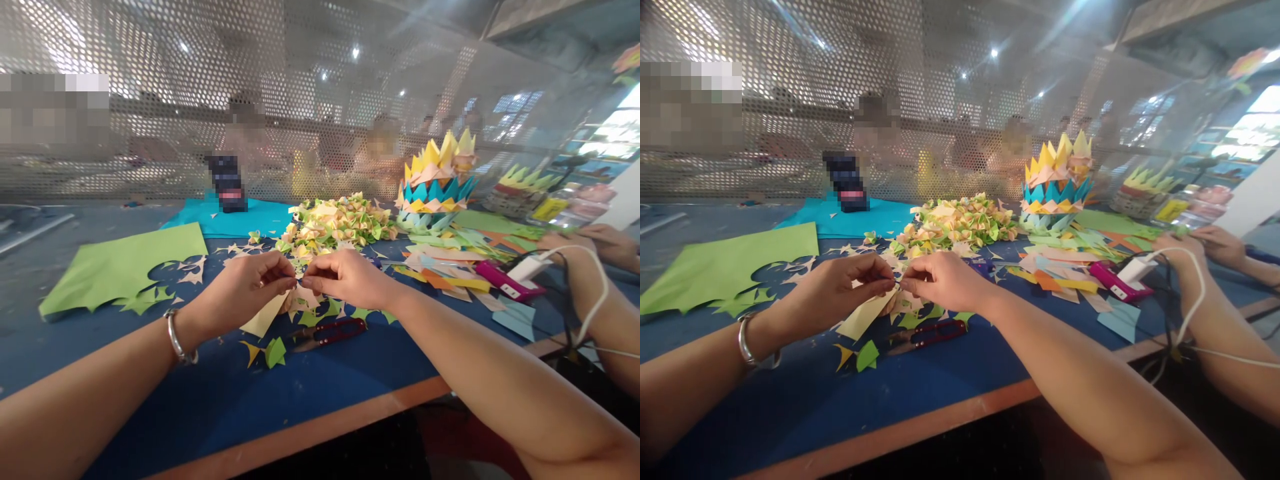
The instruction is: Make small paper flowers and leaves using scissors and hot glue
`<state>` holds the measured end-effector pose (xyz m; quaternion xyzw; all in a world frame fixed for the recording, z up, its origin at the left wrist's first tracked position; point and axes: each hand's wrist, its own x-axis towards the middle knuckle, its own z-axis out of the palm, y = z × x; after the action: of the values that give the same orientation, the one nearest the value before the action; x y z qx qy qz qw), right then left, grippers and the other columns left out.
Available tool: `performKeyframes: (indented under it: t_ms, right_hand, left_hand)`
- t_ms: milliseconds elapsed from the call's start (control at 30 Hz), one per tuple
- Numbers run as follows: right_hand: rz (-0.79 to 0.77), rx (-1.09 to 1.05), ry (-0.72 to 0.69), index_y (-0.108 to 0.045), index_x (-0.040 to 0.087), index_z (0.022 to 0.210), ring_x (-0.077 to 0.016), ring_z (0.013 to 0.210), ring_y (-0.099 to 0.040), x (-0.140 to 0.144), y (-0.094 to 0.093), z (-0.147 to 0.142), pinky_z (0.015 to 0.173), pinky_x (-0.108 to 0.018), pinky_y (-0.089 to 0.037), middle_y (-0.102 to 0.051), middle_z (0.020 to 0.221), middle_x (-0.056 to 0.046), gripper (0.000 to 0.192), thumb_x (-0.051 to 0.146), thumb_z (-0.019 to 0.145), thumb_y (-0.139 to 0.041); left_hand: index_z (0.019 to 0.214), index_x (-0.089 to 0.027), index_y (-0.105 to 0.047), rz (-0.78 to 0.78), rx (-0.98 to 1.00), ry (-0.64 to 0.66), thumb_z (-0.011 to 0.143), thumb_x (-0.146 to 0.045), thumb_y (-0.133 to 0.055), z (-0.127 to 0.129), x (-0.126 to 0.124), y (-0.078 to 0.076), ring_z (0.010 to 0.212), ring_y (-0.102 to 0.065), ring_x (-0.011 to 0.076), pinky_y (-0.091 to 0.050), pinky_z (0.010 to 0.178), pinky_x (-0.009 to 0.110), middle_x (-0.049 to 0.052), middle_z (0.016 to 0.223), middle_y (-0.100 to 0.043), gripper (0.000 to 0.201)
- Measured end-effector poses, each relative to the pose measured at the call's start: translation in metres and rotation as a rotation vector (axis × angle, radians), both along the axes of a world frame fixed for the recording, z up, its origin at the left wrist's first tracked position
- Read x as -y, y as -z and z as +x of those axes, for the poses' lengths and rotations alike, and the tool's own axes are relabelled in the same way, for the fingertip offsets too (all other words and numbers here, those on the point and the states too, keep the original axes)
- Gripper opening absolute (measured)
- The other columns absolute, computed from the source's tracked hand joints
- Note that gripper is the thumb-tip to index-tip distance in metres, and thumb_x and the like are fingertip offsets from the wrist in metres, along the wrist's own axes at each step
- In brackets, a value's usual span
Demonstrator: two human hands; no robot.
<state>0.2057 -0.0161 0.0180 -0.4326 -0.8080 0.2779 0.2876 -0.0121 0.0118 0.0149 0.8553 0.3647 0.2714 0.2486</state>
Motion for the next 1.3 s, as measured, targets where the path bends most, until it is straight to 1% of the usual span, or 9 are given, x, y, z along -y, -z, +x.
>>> performKeyframes:
  t_ms: [167,300,400,533,700,867,967,1133,1300]
  right_hand:
    - [-0.063,0.099,0.005,-0.069,0.016,0.075,-0.0091,0.054,-0.046,0.0,-0.008,0.003,0.056,-0.029,-0.034,-0.069,0.068,-0.002,0.024,0.032,0.092,-0.062]
    - [-0.111,0.123,-0.009,-0.07,0.017,0.077,-0.0113,0.059,-0.053,-0.003,-0.012,0.004,0.06,-0.03,-0.038,-0.071,0.071,-0.003,0.021,0.03,0.091,-0.062]
    - [-0.111,0.102,-0.017,-0.071,0.016,0.079,-0.0132,0.064,-0.058,-0.005,-0.012,0.004,0.063,-0.03,-0.041,-0.072,0.072,-0.004,0.02,0.031,0.09,-0.062]
    - [-0.1,0.119,-0.017,-0.071,0.016,0.079,-0.0126,0.064,-0.057,-0.009,-0.013,0.004,0.061,-0.029,-0.041,-0.071,0.072,-0.003,0.02,0.032,0.089,-0.063]
    - [-0.07,0.127,-0.054,-0.071,0.016,0.081,-0.0117,0.062,-0.054,-0.009,-0.013,0.006,0.059,-0.029,-0.038,-0.069,0.071,-0.002,0.02,0.032,0.09,-0.062]
    - [-0.097,0.102,-0.065,-0.069,0.016,0.079,-0.0111,0.06,-0.051,-0.006,-0.008,0.008,0.058,-0.028,-0.037,-0.067,0.07,-0.003,0.022,0.031,0.092,-0.06]
    - [-0.116,0.087,-0.061,-0.068,0.016,0.079,-0.0113,0.061,-0.05,-0.006,-0.005,0.013,0.058,-0.028,-0.036,-0.064,0.07,-0.002,0.027,0.035,0.094,-0.059]
    - [-0.085,0.092,-0.031,-0.068,0.017,0.082,-0.0109,0.06,-0.045,-0.008,-0.002,0.021,0.056,-0.029,-0.032,-0.056,0.068,0.0,0.029,0.04,0.095,-0.058]
    - [-0.039,0.081,0.005,-0.069,0.017,0.081,-0.0114,0.061,-0.047,-0.009,0.001,0.023,0.058,-0.03,-0.034,-0.059,0.069,0.0,0.028,0.041,0.093,-0.061]
  left_hand:
    - [0.081,-0.02,-0.063,-0.118,0.05,-0.005,0.085,-0.038,-0.06,0.001,-0.007,0.006,0.061,-0.058,0.0142,-0.043,0.057,0.026,0.0,0.069,-0.068,0.019]
    - [0.081,-0.02,-0.061,-0.264,0.129,0.052,0.085,-0.036,-0.061,0.0,-0.01,0.01,0.06,-0.062,0.0139,-0.045,0.056,0.025,-0.001,0.066,-0.069,0.017]
    - [0.082,-0.021,-0.061,-0.303,0.204,0.086,0.085,-0.035,-0.063,0.0,-0.011,0.011,0.061,-0.065,0.0137,-0.047,0.057,0.025,-0.001,0.066,-0.069,0.015]
    - [0.079,-0.02,-0.06,-0.362,0.299,0.105,0.082,-0.029,-0.065,0.001,-0.007,0.008,0.06,-0.065,0.012,-0.048,0.058,0.024,-0.003,0.066,-0.067,0.011]
    - [0.075,-0.021,-0.058,-0.393,0.322,0.11,0.079,-0.026,-0.064,0.004,-0.003,0.004,0.059,-0.062,0.0119,-0.049,0.059,0.026,-0.003,0.064,-0.065,0.009]
    - [0.076,-0.022,-0.055,-0.428,0.306,0.141,0.081,-0.028,-0.064,0.003,-0.003,0.004,0.06,-0.063,0.0136,-0.05,0.061,0.028,-0.003,0.063,-0.066,0.011]
    - [0.078,-0.022,-0.054,-0.438,0.31,0.174,0.085,-0.029,-0.062,0.003,-0.005,0.005,0.062,-0.066,0.0143,-0.052,0.063,0.029,-0.003,0.064,-0.067,0.013]
    - [0.078,-0.02,-0.057,-0.32,0.317,0.091,0.083,-0.028,-0.067,0.002,-0.01,0.006,0.06,-0.06,0.0114,-0.049,0.059,0.025,-0.003,0.065,-0.064,0.014]
    - [0.078,-0.02,-0.055,-0.395,0.339,0.098,0.084,-0.026,-0.067,0.002,-0.009,0.008,0.058,-0.062,0.0108,-0.048,0.058,0.025,-0.005,0.065,-0.063,0.014]
